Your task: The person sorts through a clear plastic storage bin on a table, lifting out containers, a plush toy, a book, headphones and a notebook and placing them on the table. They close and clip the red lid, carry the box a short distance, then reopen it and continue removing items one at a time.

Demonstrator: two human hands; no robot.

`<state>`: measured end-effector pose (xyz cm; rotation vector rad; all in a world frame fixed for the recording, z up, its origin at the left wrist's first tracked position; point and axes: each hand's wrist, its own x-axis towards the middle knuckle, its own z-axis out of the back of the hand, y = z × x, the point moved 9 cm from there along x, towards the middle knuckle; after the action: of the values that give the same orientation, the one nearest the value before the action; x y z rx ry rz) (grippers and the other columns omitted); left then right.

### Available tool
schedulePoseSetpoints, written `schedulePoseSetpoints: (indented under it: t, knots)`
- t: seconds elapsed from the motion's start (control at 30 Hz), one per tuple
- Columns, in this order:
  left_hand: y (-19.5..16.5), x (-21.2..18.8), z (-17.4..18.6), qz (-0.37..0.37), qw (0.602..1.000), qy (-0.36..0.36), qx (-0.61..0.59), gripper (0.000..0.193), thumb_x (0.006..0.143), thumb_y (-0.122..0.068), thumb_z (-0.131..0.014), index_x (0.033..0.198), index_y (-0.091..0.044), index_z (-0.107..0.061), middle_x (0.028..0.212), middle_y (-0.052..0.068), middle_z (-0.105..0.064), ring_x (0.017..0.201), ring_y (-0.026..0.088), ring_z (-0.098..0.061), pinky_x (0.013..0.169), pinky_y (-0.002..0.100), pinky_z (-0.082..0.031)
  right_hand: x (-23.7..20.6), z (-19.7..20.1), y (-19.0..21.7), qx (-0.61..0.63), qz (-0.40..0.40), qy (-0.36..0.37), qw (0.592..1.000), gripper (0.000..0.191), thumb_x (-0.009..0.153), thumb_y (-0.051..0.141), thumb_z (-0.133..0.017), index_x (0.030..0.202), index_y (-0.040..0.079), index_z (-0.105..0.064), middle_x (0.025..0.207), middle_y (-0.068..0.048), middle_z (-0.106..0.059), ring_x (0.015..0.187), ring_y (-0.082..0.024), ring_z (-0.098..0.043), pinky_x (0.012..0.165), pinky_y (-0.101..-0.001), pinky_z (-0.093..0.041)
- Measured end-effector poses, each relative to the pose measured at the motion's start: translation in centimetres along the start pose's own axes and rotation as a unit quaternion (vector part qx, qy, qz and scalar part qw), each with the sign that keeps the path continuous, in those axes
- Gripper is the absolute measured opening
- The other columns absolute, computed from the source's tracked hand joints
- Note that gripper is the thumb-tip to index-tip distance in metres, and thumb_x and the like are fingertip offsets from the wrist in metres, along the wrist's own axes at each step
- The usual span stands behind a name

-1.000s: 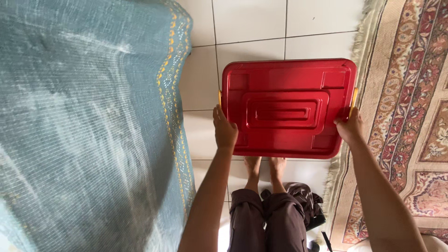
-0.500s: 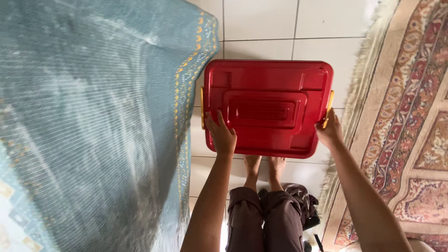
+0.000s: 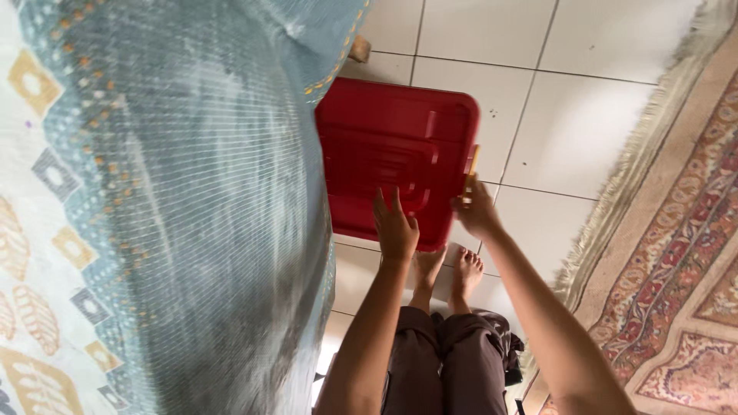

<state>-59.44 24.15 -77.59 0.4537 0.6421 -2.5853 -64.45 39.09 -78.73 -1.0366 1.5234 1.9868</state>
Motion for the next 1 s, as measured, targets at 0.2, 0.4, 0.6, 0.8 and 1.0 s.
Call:
schedulePoseSetpoints:
  t: [0.2, 0.4, 0.6, 0.8, 1.0]
  knots:
    - [2.8, 0.5, 2.3, 0.056, 0.994, -0.091, -0.018, 0.073, 0.085, -0.012, -0.068, 0.153, -0.007, -0.039, 0.16, 0.03, -0.03, 0.15, 0.047, -0.03, 0.117, 0.06, -0.033, 0.8, -8.8, 6.2, -0.137, 0.151, 0.085, 0.975, 0.065, 0.088, 0.016, -0.075, 0.146, 0.012, -0.046, 0.14, -0.015, -0.057, 0.121, -0.03, -0.063, 0.091, -0.0415, -0.058]
    - [7.4, 2.8, 3.5, 0.126, 0.989, -0.076, -0.023, 0.081, 0.085, -0.019, -0.069, 0.156, -0.004, -0.032, 0.159, 0.03, -0.03, 0.146, 0.046, -0.031, 0.116, 0.057, -0.03, 0.1, -15.7, 9.8, -0.21, 0.264, 0.233, 0.912, 0.079, 0.091, 0.018, -0.072, 0.157, 0.01, -0.031, 0.156, -0.02, -0.044, 0.142, -0.037, -0.045, 0.112, -0.0447, -0.043]
    - [11.2, 4.4, 4.0, 0.203, 0.977, -0.031, -0.06, 0.085, 0.082, -0.018, -0.07, 0.156, -0.004, -0.03, 0.159, 0.03, -0.03, 0.147, 0.046, -0.03, 0.117, 0.056, -0.028, -1.9, -18.7, 12.1, -0.267, 0.279, 0.247, 0.889, 0.072, 0.099, 0.019, -0.06, 0.162, 0.019, -0.027, 0.157, -0.017, -0.046, 0.139, -0.038, -0.049, 0.114, -0.0478, -0.042]
    - [14.3, 5.9, 5.2, 0.255, 0.965, -0.038, -0.054, 0.089, 0.079, -0.018, -0.071, 0.156, -0.003, -0.029, 0.159, 0.031, -0.029, 0.147, 0.046, -0.028, 0.119, 0.055, -0.026, -2.6, -17.3, 11.6, -0.31, 0.229, 0.257, 0.886, 0.074, 0.098, 0.019, -0.058, 0.163, 0.028, -0.022, 0.16, -0.01, -0.04, 0.135, -0.036, -0.051, 0.109, -0.0498, -0.046]
    - [16.5, 6.7, 5.2, 0.254, 0.965, -0.016, -0.058, 0.093, 0.076, -0.017, -0.073, 0.156, -0.003, -0.027, 0.159, 0.031, -0.029, 0.148, 0.046, -0.027, 0.12, 0.053, -0.024, -1.9, -18.2, 12.1, -0.45, 0.329, 0.18, 0.811, 0.074, 0.095, 0.012, -0.061, 0.16, 0.027, -0.028, 0.17, -0.001, -0.022, 0.148, -0.037, -0.034, 0.106, -0.0578, -0.045]
